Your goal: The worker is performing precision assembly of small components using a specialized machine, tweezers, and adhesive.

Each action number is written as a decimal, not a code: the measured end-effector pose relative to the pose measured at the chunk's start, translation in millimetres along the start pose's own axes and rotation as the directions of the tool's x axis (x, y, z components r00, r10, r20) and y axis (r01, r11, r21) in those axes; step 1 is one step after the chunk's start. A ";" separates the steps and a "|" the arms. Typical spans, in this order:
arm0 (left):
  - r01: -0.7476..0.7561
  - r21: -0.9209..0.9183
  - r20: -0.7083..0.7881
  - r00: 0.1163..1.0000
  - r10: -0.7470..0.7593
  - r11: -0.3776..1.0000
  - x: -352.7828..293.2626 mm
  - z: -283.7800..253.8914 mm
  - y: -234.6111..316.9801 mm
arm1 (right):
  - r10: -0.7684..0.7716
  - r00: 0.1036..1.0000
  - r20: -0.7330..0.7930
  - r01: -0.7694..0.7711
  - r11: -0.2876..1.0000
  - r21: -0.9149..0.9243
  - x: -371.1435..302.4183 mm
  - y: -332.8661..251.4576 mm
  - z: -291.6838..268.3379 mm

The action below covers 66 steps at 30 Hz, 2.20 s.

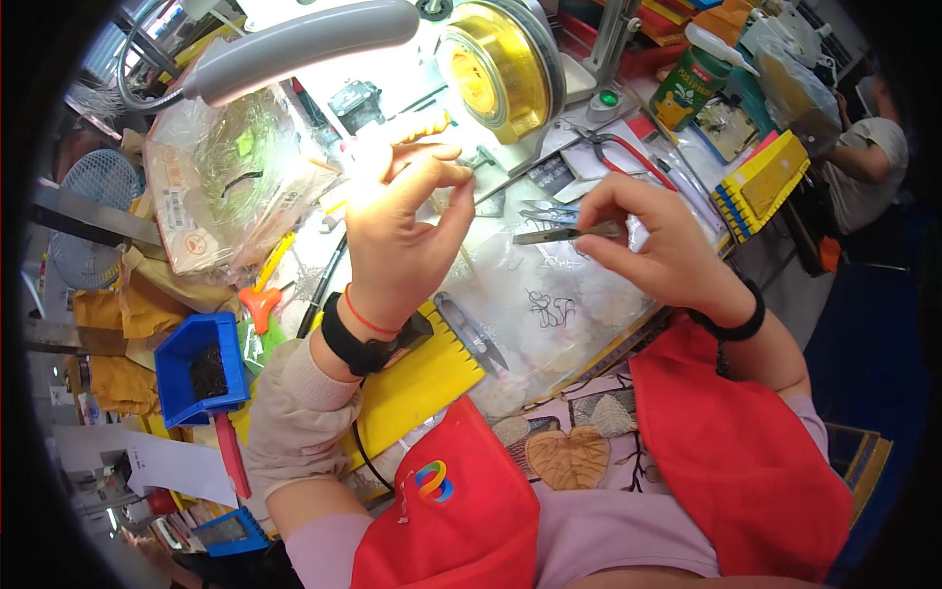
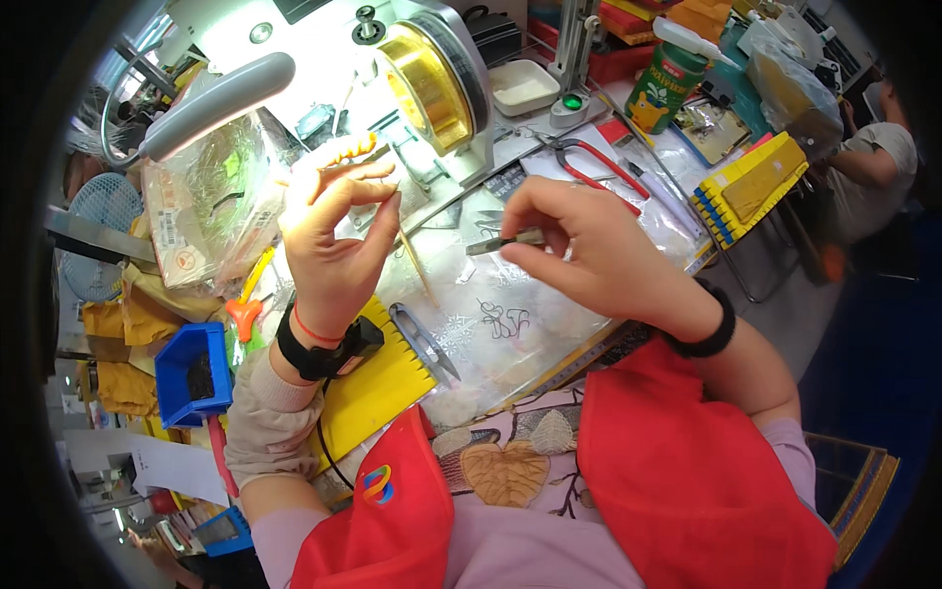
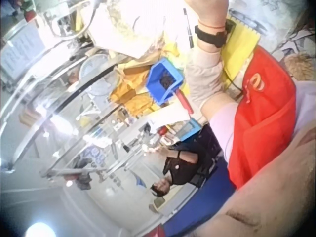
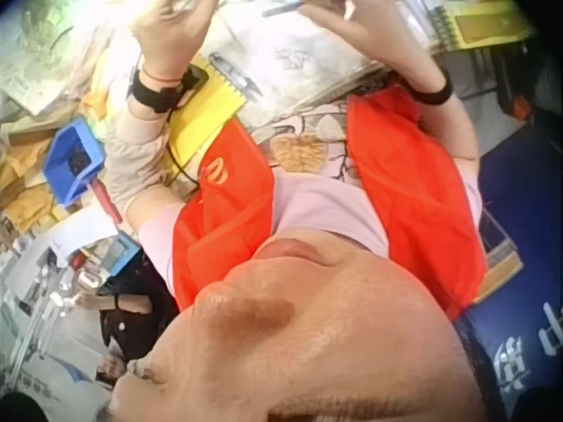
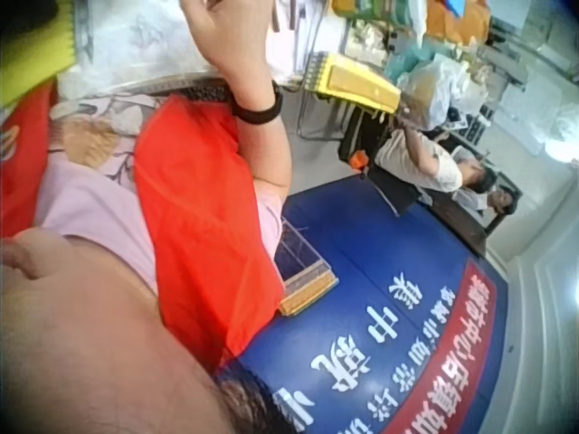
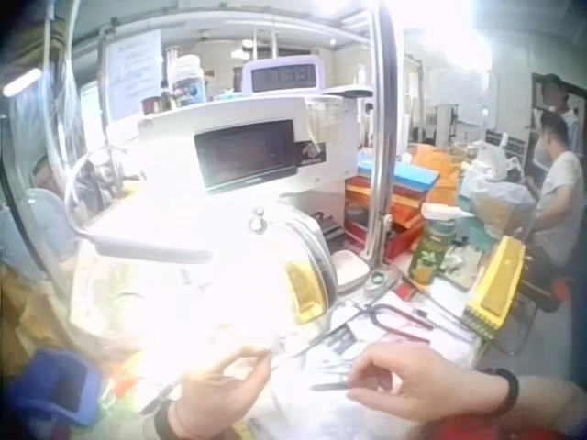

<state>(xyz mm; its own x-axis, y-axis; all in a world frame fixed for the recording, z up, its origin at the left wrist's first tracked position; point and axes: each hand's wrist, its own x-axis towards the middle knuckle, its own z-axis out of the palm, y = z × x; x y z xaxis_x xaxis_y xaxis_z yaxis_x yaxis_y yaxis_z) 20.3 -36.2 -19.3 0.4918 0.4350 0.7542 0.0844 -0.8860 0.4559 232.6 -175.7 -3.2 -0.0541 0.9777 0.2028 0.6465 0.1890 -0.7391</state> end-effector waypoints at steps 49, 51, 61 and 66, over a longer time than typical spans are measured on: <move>0.011 0.538 0.111 0.990 -0.084 0.843 59.4 5.7 -30.0 | -0.235 0.950 -0.203 0.236 0.972 -0.020 126.6 63.0 -50.2; -0.130 0.575 0.093 0.991 0.093 0.808 66.7 13.3 -38.9 | -0.204 0.966 -0.161 0.233 0.954 0.191 147.0 70.8 -36.1; -0.020 0.556 -0.002 1.000 0.026 0.831 58.8 29.9 -77.9 | -0.282 0.948 -0.150 0.304 0.941 0.150 178.1 72.6 -16.5; 0.078 0.378 -0.020 0.997 -0.077 0.922 59.2 27.1 -81.3 | -0.186 0.981 -0.055 0.192 0.971 0.140 173.3 60.2 -22.6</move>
<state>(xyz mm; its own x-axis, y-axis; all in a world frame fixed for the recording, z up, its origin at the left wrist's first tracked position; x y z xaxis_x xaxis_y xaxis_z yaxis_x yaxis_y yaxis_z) 66.1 57.2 -24.5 0.4665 0.5046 0.7265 0.4444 -0.8438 0.3008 279.3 3.1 2.0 -0.1316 0.9192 0.3712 0.5112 0.3838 -0.7691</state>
